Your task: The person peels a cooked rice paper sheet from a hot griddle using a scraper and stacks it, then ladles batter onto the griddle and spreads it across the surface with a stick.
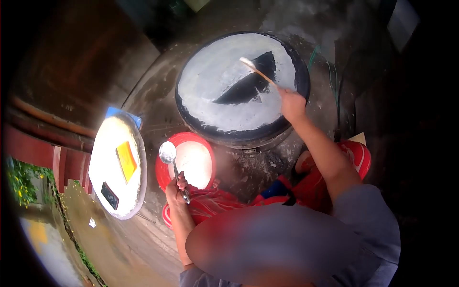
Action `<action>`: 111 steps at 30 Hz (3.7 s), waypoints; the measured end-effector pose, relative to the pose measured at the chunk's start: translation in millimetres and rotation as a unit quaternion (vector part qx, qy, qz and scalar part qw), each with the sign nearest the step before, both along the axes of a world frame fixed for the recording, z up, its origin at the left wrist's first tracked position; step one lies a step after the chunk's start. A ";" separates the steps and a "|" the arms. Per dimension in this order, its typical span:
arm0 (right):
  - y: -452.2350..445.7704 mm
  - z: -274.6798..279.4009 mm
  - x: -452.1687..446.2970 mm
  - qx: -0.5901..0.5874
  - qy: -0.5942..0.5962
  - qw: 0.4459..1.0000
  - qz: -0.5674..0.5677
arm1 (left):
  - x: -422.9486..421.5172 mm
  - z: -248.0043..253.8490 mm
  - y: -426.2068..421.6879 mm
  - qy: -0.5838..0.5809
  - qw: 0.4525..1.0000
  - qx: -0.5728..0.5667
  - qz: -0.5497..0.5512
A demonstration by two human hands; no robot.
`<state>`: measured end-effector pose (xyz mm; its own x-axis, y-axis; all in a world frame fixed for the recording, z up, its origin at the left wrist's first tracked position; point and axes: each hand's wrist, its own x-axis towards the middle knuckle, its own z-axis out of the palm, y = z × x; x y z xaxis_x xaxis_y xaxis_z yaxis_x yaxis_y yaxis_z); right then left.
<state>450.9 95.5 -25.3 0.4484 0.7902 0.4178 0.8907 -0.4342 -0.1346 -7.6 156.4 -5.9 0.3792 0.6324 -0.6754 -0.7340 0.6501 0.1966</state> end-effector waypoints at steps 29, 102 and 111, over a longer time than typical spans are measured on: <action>-37.5 -10.3 51.6 0.027 0.312 0.946 -0.080 | -13.6 -16.8 10.2 -0.012 1.000 -0.011 0.018; -60.4 -8.2 -65.9 -0.025 0.019 0.999 0.015 | -18.5 -5.7 -9.9 -0.018 0.999 0.011 -0.035; -65.9 -19.8 -63.7 -0.021 0.010 1.000 -0.010 | -14.2 -4.7 -8.0 -0.004 0.999 0.007 -0.031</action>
<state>387.2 29.6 -45.1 0.4715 0.7983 0.3748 0.8795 -0.4568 -0.1336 -21.8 148.4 -10.6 0.4230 0.6175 -0.6631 -0.6946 0.6909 0.2004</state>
